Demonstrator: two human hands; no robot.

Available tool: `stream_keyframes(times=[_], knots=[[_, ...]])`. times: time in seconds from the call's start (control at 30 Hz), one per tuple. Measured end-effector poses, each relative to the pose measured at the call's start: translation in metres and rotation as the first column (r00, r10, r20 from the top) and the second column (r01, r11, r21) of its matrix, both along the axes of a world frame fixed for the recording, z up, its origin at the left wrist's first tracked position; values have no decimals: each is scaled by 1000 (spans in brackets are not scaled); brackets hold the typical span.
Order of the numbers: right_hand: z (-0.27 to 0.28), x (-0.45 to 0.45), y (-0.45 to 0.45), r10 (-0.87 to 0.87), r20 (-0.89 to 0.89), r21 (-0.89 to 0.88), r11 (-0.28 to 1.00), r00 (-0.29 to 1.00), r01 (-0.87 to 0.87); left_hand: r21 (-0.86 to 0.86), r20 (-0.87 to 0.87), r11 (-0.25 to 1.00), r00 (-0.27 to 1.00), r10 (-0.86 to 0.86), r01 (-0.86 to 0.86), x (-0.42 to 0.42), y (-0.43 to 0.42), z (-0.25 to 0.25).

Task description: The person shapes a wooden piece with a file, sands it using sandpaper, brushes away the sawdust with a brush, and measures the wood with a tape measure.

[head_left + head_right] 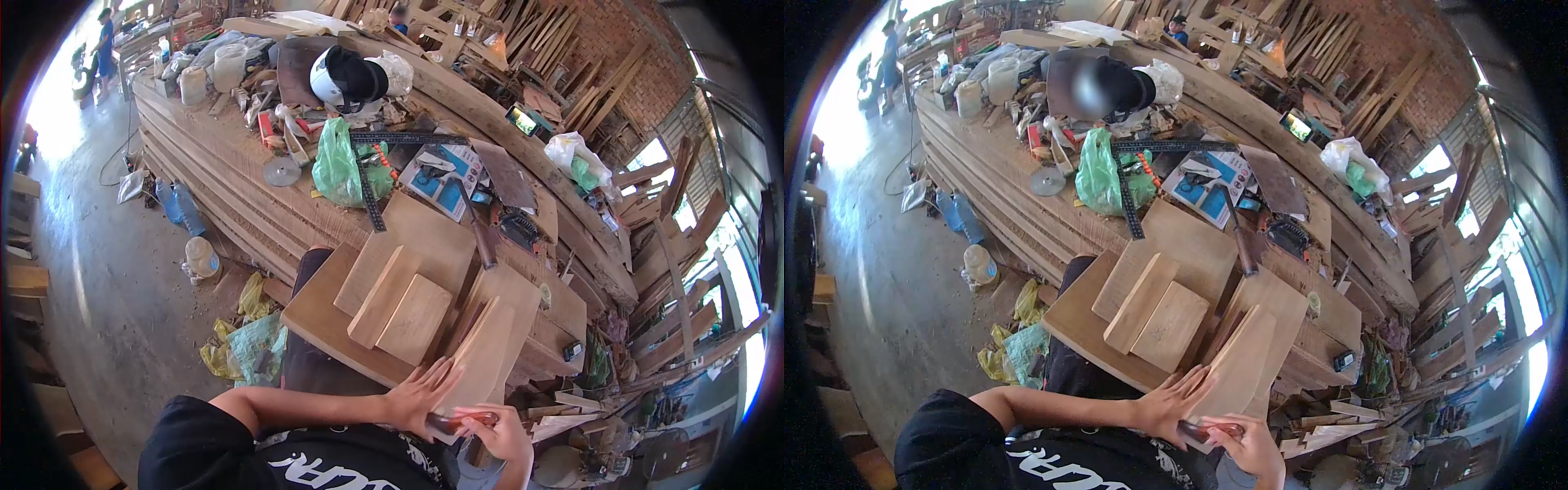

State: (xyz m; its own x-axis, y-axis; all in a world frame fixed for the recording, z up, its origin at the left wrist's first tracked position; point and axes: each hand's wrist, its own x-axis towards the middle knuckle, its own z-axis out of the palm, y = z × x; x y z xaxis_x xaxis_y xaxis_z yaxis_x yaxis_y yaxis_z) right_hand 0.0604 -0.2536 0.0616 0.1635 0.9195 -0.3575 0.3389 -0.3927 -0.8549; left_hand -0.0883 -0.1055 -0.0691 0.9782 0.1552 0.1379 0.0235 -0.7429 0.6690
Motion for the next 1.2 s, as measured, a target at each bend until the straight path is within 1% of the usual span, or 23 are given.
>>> stream_keyframes(times=[0.03,0.1,0.13,0.17,0.23,0.33,0.43,0.47,0.5,0.57,0.63,0.7,0.73,0.77,0.8,0.83,0.87,0.97,1.0,1.03,1.07,1.1,1.2], knots=[[1,3,1,0,-37,-31,1000,999,-1,-18,-57,999,998,-38,37,-4,0,3],[-1,15,9,4,-113,-85,996,994,-14,-25,23,999,999,-22,23,-3,-4,-11],[-3,26,12,-14,-189,-54,999,982,3,-21,38,1000,999,-15,16,-2,-4,-13],[-7,39,14,-79,-194,-43,996,978,72,-15,53,1000,999,-9,10,0,-4,-15],[-1,59,35,-98,-7,-12,995,995,98,-42,94,999,996,-8,12,2,-5,-25],[-2,86,53,-207,98,193,964,973,185,-50,105,999,994,-6,11,3,-8,-32],[-11,90,63,-386,169,475,838,907,268,-53,101,999,995,-1,6,3,-7,-29],[-16,88,58,-427,199,534,802,882,267,-55,105,999,994,6,0,2,-6,-27],[-24,84,51,-420,319,578,797,850,177,-57,103,998,995,11,-5,3,-3,-27],[-36,67,33,-422,539,620,785,729,-4,-71,98,997,995,12,-5,3,-6,-32],[-21,32,20,-286,764,519,806,579,-286,-75,147,997,989,21,-10,4,-6,-36],[-2,-6,2,-159,703,388,903,693,-186,-98,186,995,982,44,-26,2,-9,-38],[3,-17,-7,-109,658,312,940,745,-138,-84,164,996,986,39,-25,1,-8,-36],[2,-21,-15,-121,496,242,970,860,-3,-66,144,998,989,31,-22,1,-6,-33],[1,-25,-24,-160,315,147,982,936,118,-46,125,999,992,23,-17,0,-7,-31],[-1,-28,-32,-217,127,35,976,968,214,-53,116,998,993,23,-17,1,-8,-34],[-10,-15,-39,-140,50,-31,989,989,141,-57,109,998,994,28,-22,3,-8,-37],[-19,11,-36,-226,-139,55,970,964,236,-71,128,997,991,32,-23,3,-5,-37],[-10,15,-25,-253,-139,124,955,958,270,-70,134,997,990,32,-23,2,-6,-35],[-7,24,-15,-252,71,237,944,965,229,-69,140,997,990,32,-22,1,-6,-34],[-13,40,-10,-333,172,243,927,927,287,-64,121,998,992,18,-10,1,-5,-32],[-6,43,2,-341,183,313,909,922,274,-62,100,998,995,4,2,1,-3,-30],[-16,72,25,-363,363,414,888,858,200,-67,105,998,994,-9,16,1,-2,-29]])
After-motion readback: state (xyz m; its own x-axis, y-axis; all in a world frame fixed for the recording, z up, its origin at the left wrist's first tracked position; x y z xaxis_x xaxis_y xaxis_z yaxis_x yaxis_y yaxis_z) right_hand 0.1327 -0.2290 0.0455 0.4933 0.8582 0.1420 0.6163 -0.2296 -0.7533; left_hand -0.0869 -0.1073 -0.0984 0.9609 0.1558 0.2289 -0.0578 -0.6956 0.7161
